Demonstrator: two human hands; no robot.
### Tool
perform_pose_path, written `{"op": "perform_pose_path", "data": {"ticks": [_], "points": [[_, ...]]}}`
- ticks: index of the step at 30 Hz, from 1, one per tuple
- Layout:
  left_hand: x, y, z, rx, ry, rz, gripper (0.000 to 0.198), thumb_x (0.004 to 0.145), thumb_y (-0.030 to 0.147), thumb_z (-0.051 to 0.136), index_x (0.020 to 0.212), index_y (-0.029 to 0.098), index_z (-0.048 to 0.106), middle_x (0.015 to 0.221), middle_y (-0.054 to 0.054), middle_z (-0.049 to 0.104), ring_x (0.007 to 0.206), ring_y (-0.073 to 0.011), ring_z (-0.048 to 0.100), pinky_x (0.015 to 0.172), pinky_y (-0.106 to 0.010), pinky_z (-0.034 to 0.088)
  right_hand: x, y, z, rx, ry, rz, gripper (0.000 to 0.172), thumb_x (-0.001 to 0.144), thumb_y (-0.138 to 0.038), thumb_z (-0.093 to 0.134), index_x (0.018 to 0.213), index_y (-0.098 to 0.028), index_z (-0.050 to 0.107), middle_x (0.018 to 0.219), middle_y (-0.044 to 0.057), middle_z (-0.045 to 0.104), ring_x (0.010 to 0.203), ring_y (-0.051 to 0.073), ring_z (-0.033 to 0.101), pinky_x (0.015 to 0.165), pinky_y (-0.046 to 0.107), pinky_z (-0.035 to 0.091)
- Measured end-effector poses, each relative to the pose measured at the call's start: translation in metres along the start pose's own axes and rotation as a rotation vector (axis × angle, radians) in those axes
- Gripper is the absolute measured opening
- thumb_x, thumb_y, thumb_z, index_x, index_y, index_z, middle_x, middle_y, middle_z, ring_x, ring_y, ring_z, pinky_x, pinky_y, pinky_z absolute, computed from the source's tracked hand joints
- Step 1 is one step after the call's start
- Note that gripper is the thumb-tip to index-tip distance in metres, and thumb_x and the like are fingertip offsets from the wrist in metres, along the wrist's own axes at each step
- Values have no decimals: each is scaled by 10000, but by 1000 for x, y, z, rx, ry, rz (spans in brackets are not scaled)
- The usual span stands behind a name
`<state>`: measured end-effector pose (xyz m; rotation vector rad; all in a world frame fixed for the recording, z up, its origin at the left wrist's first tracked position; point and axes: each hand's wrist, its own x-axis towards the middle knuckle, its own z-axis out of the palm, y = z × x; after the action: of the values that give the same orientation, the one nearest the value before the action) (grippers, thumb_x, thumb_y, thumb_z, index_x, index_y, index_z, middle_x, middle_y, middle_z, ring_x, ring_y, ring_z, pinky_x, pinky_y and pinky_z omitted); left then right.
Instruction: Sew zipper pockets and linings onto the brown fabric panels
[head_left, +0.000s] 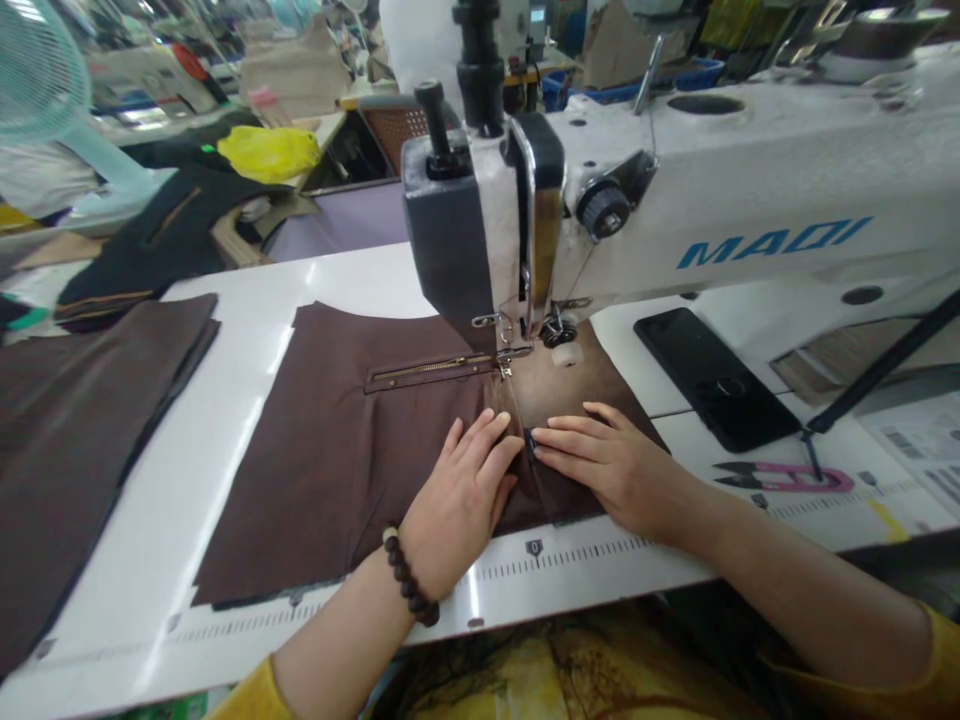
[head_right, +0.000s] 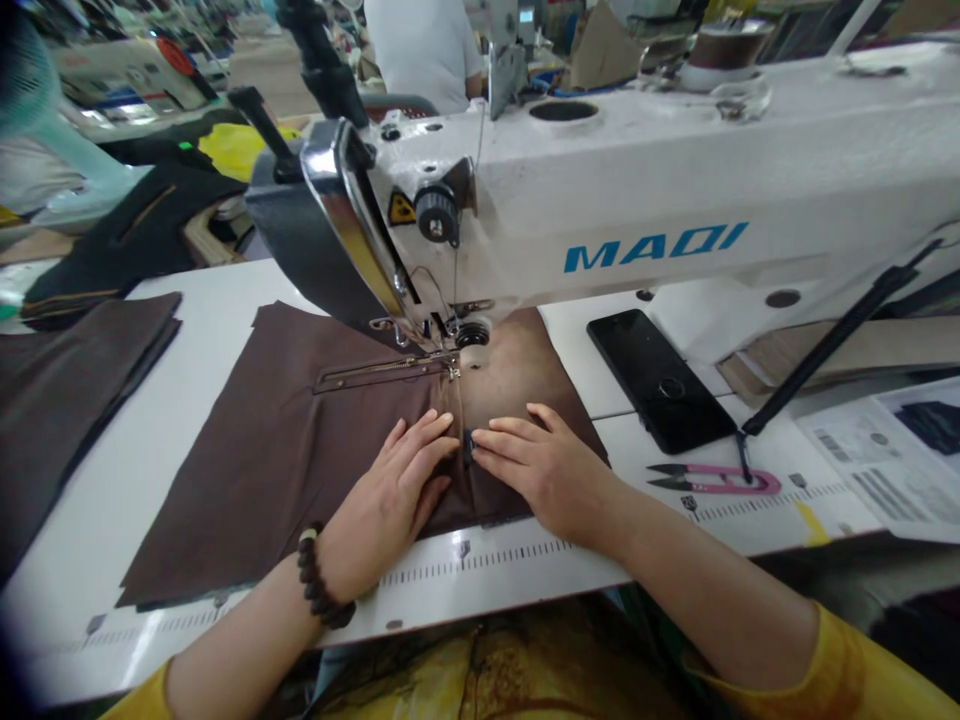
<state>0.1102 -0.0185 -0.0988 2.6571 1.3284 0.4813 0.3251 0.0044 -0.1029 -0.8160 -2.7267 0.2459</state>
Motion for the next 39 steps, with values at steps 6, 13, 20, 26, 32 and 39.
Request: {"op": "perform_pose_path", "data": {"ticks": [6, 13, 20, 26, 32, 39], "points": [[0, 0, 0, -1, -5, -13, 258, 849, 98, 386, 1100, 135, 439, 1251, -126, 439, 1232, -242, 324, 1003, -500, 302, 0, 0, -1, -4, 0, -20, 403, 835, -53, 293, 1173, -153, 488, 1269, 14, 475, 1155, 191, 364, 953, 446, 200], [-1, 1, -1, 6, -20, -15, 274, 851, 92, 385, 1115, 140, 438, 1251, -132, 433, 1227, -251, 330, 999, -508, 303, 2, -2, -2, -23, 3, -7, 420, 812, -45, 313, 1176, -157, 491, 1259, 25, 484, 1133, 203, 382, 939, 451, 223], [-3, -1, -1, 35, -54, 1, 314, 847, 85, 390, 1131, 197, 465, 1287, -128, 387, 1241, -273, 306, 986, -532, 299, 4, -4, -3, -32, 4, -1, 433, 813, -47, 303, 1193, -158, 479, 1255, 26, 488, 1118, 206, 387, 932, 446, 228], [0, 1, -1, 16, -33, -14, 283, 844, 101, 405, 1116, 139, 474, 1259, -131, 429, 1228, -260, 329, 996, -512, 303, 3, -4, -3, -27, -5, 2, 436, 799, -45, 304, 1177, -150, 494, 1260, 27, 483, 1116, 212, 387, 935, 450, 228], [-1, 0, 0, 4, -3, -1, 254, 852, 120, 405, 1078, 139, 519, 1252, -146, 434, 1208, -278, 360, 976, -531, 319, 0, -2, -1, -28, 17, -12, 446, 779, -34, 307, 1171, -136, 494, 1256, 32, 486, 1130, 209, 388, 945, 452, 233], [-1, 0, 0, -1, 20, 6, 246, 848, 120, 418, 1068, 130, 529, 1239, -157, 445, 1202, -283, 368, 969, -531, 326, -4, 1, -4, -26, 102, -14, 416, 789, -28, 311, 1143, -119, 509, 1223, 64, 515, 1115, 189, 420, 945, 426, 270]]}}
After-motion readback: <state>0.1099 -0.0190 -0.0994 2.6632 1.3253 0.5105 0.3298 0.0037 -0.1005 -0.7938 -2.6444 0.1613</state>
